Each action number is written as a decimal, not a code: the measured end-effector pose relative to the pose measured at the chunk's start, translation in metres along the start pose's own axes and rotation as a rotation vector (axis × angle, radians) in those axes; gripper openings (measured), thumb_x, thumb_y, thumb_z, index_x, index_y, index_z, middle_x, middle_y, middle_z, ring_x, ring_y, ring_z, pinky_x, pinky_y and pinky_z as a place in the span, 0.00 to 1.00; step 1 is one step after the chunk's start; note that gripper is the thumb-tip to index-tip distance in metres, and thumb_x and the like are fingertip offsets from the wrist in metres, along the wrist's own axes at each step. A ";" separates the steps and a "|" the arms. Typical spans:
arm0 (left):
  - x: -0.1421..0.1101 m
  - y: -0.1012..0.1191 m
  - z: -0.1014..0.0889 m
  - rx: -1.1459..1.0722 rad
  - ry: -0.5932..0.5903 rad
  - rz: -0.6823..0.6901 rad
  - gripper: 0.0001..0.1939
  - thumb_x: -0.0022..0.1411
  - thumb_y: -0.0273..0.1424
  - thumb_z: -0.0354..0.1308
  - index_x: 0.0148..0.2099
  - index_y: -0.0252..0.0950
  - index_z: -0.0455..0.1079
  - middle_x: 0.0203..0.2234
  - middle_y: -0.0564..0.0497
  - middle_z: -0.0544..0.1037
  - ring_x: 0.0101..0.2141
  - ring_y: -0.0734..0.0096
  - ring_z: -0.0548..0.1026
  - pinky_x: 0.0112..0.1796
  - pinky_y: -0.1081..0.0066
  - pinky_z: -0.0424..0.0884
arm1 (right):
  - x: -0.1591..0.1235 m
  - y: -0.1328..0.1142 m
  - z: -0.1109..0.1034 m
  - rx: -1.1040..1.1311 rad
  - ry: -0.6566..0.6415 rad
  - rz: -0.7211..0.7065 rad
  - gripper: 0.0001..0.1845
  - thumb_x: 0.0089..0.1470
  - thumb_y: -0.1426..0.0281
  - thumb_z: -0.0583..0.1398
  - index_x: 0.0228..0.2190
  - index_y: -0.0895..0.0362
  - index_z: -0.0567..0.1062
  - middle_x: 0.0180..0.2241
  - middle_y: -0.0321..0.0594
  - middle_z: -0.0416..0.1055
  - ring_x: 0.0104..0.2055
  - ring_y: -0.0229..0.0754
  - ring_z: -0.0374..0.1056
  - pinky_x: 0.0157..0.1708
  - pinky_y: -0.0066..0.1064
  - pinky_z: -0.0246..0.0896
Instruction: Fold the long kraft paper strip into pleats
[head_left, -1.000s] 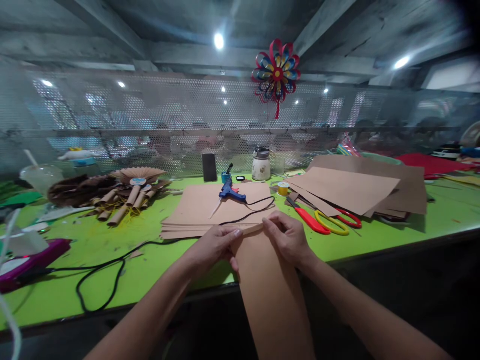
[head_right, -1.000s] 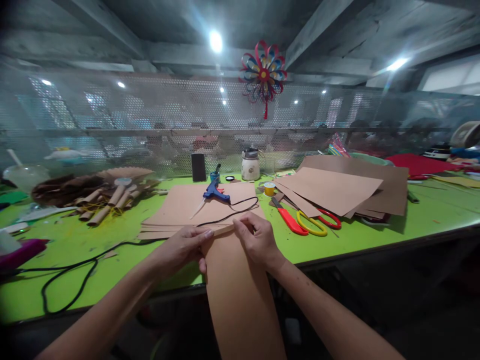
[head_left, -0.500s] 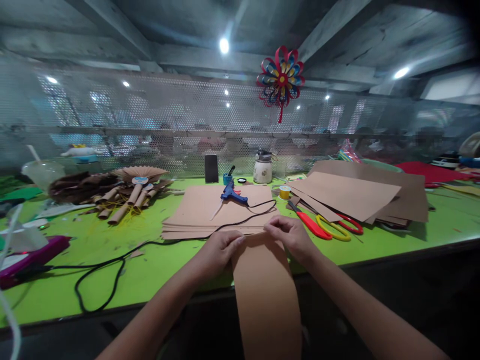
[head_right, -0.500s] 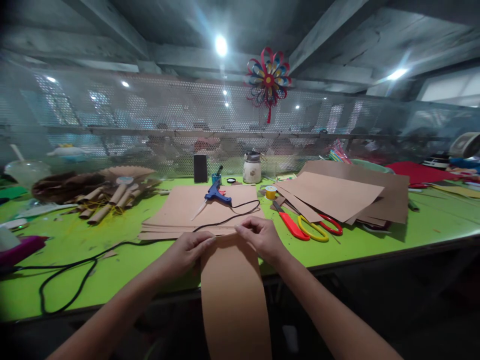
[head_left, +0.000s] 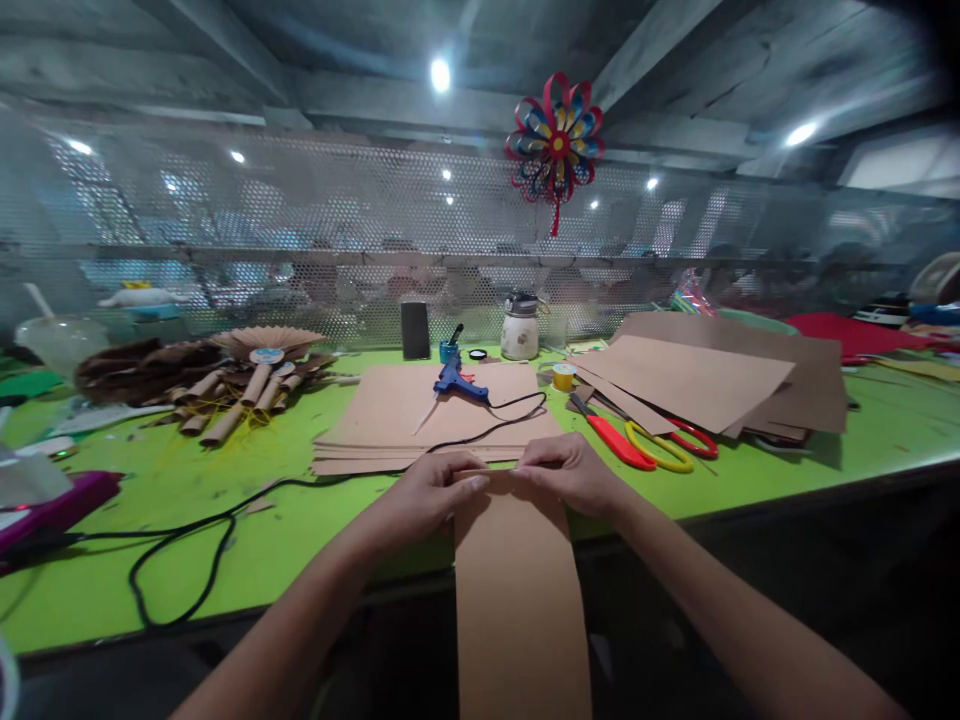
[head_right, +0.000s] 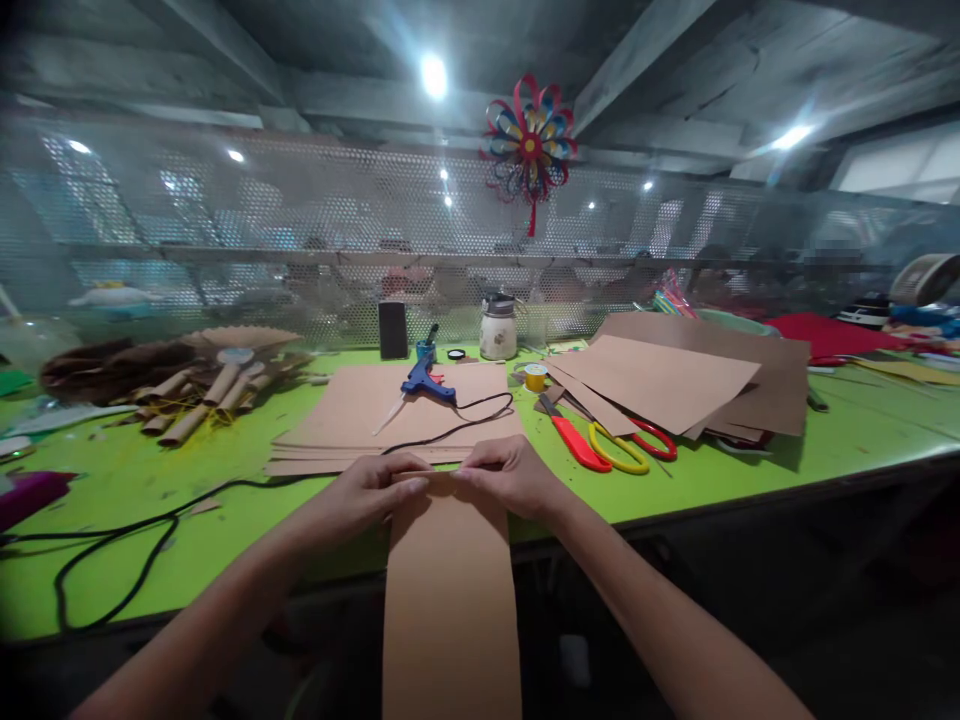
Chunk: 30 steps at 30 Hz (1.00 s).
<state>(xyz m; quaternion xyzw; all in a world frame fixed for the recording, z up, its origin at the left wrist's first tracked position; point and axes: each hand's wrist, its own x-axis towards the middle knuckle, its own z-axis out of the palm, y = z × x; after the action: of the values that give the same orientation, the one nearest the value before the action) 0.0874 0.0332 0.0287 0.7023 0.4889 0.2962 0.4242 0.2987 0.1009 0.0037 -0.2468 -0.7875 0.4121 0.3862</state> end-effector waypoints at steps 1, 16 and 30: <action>0.000 -0.001 0.000 -0.059 -0.016 -0.011 0.18 0.60 0.41 0.53 0.45 0.32 0.68 0.26 0.53 0.69 0.22 0.76 0.65 0.22 0.77 0.63 | -0.001 0.000 0.001 -0.016 0.013 -0.022 0.12 0.48 0.64 0.63 0.23 0.61 0.77 0.23 0.39 0.72 0.26 0.35 0.65 0.25 0.24 0.59; -0.007 0.003 -0.001 -0.220 0.000 -0.046 0.13 0.52 0.36 0.59 0.37 0.30 0.71 0.20 0.54 0.69 0.17 0.80 0.63 0.20 0.78 0.61 | -0.004 -0.003 0.003 -0.144 0.008 -0.119 0.12 0.52 0.65 0.60 0.25 0.61 0.78 0.24 0.39 0.72 0.26 0.36 0.65 0.26 0.25 0.58; -0.003 -0.005 0.004 -0.020 0.045 -0.025 0.20 0.58 0.45 0.51 0.28 0.31 0.68 0.12 0.57 0.64 0.14 0.77 0.62 0.19 0.77 0.56 | -0.003 0.001 0.003 -0.128 -0.060 -0.029 0.14 0.53 0.63 0.59 0.25 0.61 0.77 0.22 0.37 0.71 0.25 0.35 0.64 0.24 0.23 0.56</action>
<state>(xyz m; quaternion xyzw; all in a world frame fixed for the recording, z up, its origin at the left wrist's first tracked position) 0.0878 0.0294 0.0224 0.6849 0.5041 0.3114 0.4240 0.2986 0.0980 0.0006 -0.2470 -0.8269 0.3626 0.3518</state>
